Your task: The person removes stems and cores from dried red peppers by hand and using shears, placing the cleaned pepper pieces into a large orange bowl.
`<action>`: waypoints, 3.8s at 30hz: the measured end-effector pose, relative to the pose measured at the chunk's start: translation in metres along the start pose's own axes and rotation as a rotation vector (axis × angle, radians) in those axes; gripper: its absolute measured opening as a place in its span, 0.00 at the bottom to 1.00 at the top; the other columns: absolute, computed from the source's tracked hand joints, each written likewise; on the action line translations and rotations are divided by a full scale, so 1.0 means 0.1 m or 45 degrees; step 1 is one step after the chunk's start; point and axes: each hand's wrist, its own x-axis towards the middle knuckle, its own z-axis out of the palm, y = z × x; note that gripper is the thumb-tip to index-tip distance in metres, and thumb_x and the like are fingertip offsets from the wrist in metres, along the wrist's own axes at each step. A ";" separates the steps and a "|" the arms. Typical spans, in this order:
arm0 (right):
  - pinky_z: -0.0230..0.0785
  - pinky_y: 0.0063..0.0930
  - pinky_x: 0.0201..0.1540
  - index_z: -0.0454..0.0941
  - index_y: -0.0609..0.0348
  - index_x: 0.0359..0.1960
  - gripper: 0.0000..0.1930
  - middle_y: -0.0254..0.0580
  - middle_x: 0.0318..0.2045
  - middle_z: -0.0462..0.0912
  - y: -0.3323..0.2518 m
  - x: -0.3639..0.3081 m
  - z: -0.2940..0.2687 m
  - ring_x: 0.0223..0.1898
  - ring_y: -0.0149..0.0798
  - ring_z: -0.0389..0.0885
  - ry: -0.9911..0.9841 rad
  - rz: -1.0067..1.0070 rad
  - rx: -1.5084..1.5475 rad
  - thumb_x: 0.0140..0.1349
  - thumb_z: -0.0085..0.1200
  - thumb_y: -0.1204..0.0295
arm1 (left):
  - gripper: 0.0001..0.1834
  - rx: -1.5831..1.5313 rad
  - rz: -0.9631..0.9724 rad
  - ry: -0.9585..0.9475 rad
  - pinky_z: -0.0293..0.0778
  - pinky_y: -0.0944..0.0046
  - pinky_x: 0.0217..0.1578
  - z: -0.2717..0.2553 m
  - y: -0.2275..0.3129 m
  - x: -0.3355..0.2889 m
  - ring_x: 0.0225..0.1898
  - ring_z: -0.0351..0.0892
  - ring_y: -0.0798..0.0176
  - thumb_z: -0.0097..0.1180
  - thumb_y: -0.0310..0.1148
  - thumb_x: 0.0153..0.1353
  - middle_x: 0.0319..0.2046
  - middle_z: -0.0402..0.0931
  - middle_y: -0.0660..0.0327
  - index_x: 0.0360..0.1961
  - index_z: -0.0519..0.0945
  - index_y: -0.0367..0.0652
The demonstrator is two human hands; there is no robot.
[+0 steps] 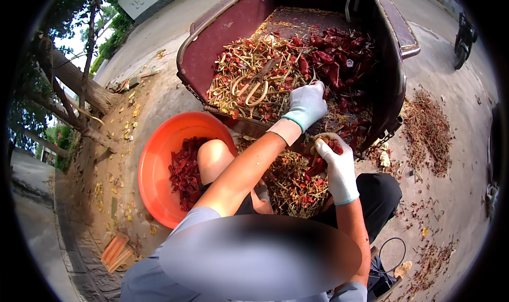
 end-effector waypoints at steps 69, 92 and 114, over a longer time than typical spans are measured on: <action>0.66 0.14 0.20 0.80 0.63 0.50 0.17 0.34 0.30 0.84 0.04 0.05 -0.04 0.21 0.23 0.78 -0.036 -0.056 0.123 0.62 0.58 0.68 | 0.15 -0.609 -0.048 0.262 0.79 0.66 0.40 -0.16 -0.36 -0.15 0.34 0.86 0.65 0.64 0.38 0.58 0.35 0.87 0.58 0.43 0.86 0.40; 0.76 0.25 0.43 0.81 0.66 0.46 0.19 0.42 0.36 0.86 0.08 0.04 0.02 0.35 0.31 0.83 0.098 -0.471 -0.392 0.55 0.64 0.68 | 0.15 -0.618 0.903 0.441 0.77 0.54 0.50 -0.26 -0.54 -1.55 0.52 0.81 0.47 0.66 0.25 0.48 0.48 0.81 0.51 0.39 0.84 0.38; 0.72 0.43 0.30 0.77 0.56 0.25 0.07 0.49 0.20 0.79 0.07 -0.10 0.09 0.27 0.53 0.81 -0.077 -0.828 -1.242 0.51 0.60 0.68 | 0.08 -1.719 0.016 -0.190 0.73 0.70 0.44 -0.19 -0.50 -1.48 0.36 0.77 0.72 0.53 0.28 0.66 0.33 0.82 0.62 0.39 0.81 0.33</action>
